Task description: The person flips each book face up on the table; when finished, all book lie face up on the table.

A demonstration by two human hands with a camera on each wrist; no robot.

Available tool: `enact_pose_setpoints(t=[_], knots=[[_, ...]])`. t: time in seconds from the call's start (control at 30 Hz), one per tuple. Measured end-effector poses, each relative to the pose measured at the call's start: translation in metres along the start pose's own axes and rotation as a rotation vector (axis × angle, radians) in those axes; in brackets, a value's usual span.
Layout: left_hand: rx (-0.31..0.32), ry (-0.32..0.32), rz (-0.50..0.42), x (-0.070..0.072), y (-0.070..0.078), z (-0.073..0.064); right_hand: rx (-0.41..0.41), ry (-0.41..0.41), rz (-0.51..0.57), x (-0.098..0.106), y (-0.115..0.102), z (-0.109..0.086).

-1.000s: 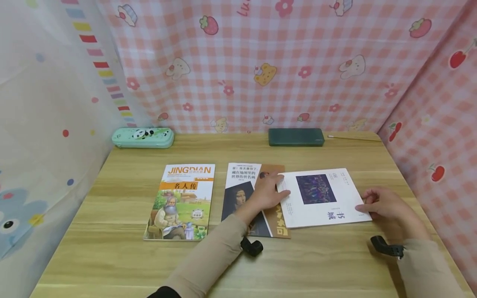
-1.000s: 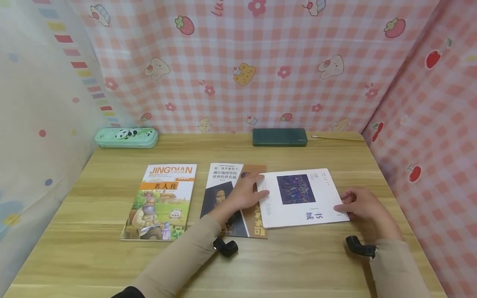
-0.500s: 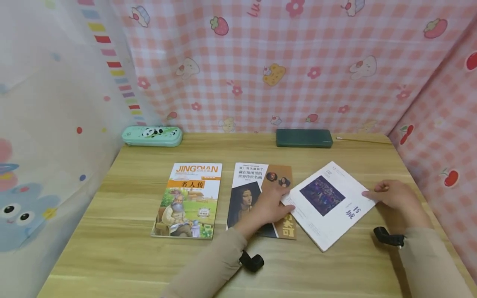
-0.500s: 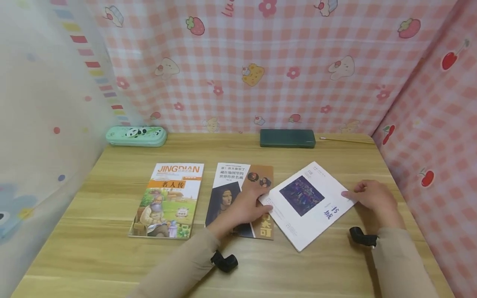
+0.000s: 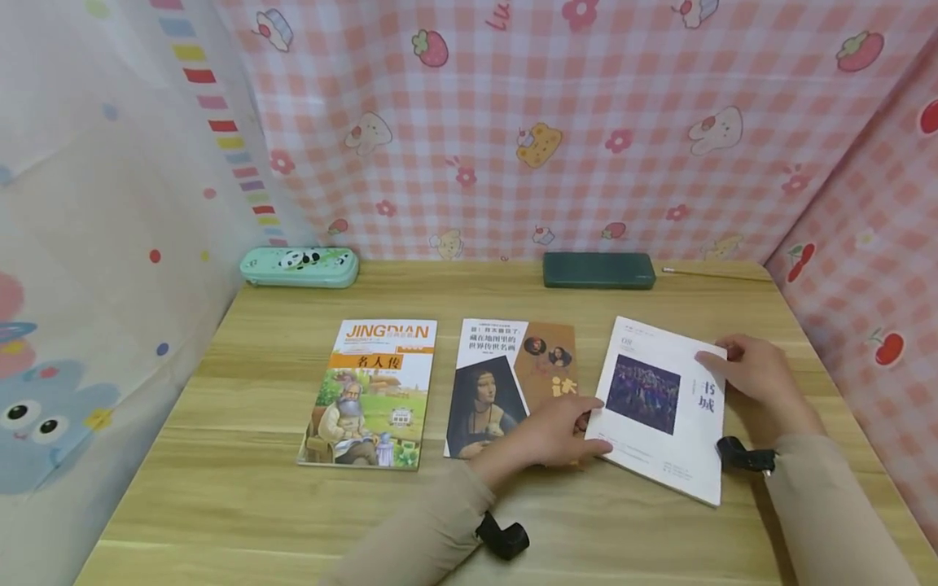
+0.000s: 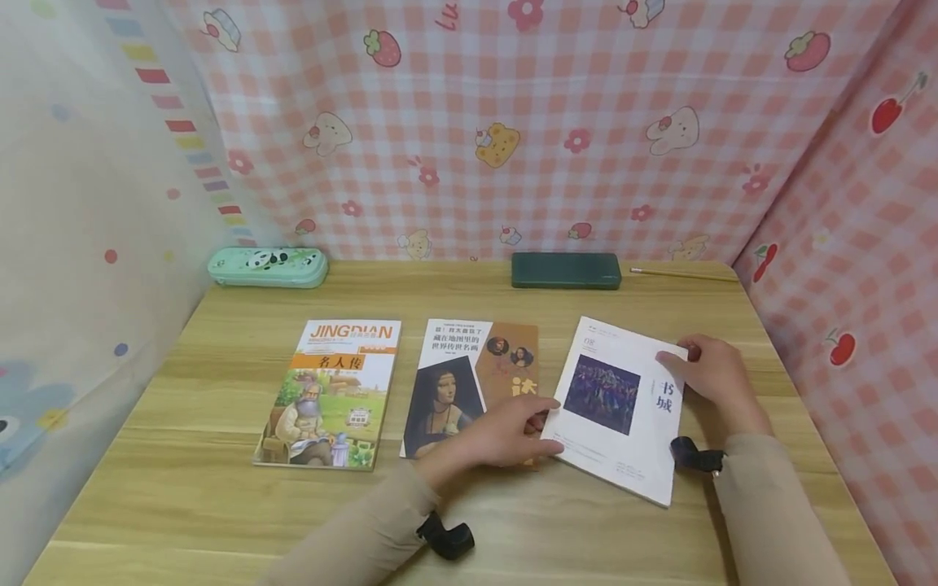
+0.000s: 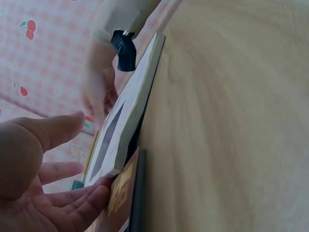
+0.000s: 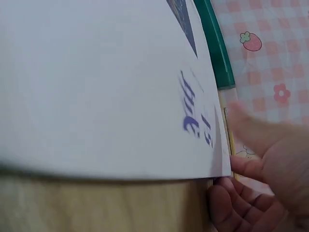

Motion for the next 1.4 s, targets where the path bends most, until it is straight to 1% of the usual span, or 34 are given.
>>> enact_pose_setpoints(t=[0.07, 0.2, 0.27, 0.33, 0.53, 0.63, 0.87, 1.0, 1.07, 1.17, 1.27, 1.3, 1.37, 1.4], knots=[[0.010, 0.010, -0.013, -0.003, -0.001, 0.000, 0.020, -0.025, 0.019, -0.003, -0.005, 0.002], [0.056, 0.041, -0.115, -0.008, -0.004, -0.002, 0.078, -0.065, 0.055, -0.007, -0.017, 0.004], [0.069, 0.056, -0.177, -0.009, -0.004, -0.003, 0.097, -0.075, 0.069, -0.008, -0.022, 0.005], [0.072, 0.068, -0.212, -0.010, -0.003, -0.004, 0.111, -0.076, 0.081, -0.009, -0.026, 0.005], [0.059, 0.112, -0.239, -0.011, 0.000, -0.004, 0.159, -0.063, 0.085, -0.010, -0.032, 0.007], [0.061, 0.127, -0.249, -0.014, 0.001, -0.003, 0.178, -0.074, 0.090, -0.010, -0.032, 0.009], [0.068, 0.122, -0.216, -0.020, 0.001, -0.001, 0.176, -0.120, 0.104, -0.014, -0.030, 0.012], [0.066, 0.124, -0.219, -0.019, 0.001, -0.003, 0.196, -0.114, 0.096, -0.015, -0.031, 0.011], [0.053, 0.129, -0.201, -0.018, 0.002, -0.004, 0.216, -0.101, 0.092, -0.013, -0.033, 0.011], [0.027, 0.144, -0.168, -0.012, 0.005, -0.007, 0.231, -0.081, 0.085, -0.010, -0.036, 0.010], [0.014, 0.162, -0.131, -0.003, 0.005, -0.014, 0.210, -0.089, 0.093, -0.008, -0.038, 0.009], [0.004, 0.170, -0.117, 0.000, 0.004, -0.016, 0.205, -0.092, 0.095, -0.007, -0.039, 0.008], [0.006, 0.183, -0.090, 0.008, 0.000, -0.023, 0.186, -0.110, 0.100, -0.007, -0.039, 0.006], [-0.002, 0.195, -0.064, 0.012, -0.002, -0.026, 0.182, -0.110, 0.100, -0.007, -0.040, 0.005]])
Point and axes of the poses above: each hand's wrist, its own z-axis towards the middle knuckle, its own x-axis out of the back of the hand, y = z × x, the point moved 8 cm from there along z, towards the middle knuckle, and after that the axes turned 10 degrees about -z, right-handed, at the moved point
